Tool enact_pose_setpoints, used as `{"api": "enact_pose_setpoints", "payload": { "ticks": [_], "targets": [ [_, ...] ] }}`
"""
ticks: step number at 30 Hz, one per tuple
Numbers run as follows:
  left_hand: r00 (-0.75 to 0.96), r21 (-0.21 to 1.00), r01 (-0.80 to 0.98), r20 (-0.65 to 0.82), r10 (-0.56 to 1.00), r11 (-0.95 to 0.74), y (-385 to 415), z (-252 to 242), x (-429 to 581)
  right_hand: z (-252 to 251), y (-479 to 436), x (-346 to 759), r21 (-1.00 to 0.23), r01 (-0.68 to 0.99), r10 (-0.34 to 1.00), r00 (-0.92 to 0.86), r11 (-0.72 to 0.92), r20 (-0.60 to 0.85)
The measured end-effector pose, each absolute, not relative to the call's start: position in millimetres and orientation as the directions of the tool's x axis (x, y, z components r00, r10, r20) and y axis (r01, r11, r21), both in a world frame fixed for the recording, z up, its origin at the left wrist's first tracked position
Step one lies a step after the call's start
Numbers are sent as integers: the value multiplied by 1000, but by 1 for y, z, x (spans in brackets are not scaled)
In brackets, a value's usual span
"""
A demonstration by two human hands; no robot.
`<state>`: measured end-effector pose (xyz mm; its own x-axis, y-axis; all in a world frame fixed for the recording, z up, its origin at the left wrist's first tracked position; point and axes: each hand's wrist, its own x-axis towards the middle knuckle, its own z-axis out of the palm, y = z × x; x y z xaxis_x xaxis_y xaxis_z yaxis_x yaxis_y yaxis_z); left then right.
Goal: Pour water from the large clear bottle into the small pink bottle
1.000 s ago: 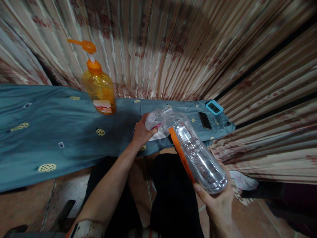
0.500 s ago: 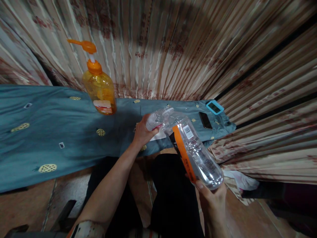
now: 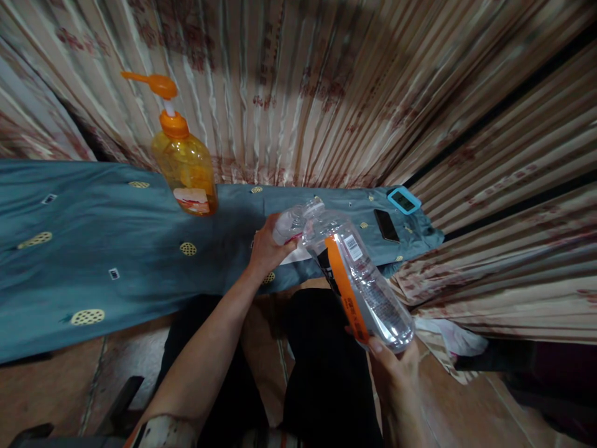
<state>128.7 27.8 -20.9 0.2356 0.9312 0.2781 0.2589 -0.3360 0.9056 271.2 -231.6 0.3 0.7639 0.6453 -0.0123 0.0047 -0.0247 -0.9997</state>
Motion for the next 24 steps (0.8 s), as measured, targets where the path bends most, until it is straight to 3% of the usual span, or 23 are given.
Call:
{"api": "enact_pose_setpoints", "payload": {
  "ticks": [11,24],
  "targets": [
    [227,909,261,270,936,-325,28,-23,130,6,-228,266,-994,-100,623,775,-39,-102],
    [232,907,277,258,938,-318,28,-21,129,24,-216,246,-938,-347,741,635,20,-220]
  ]
}}
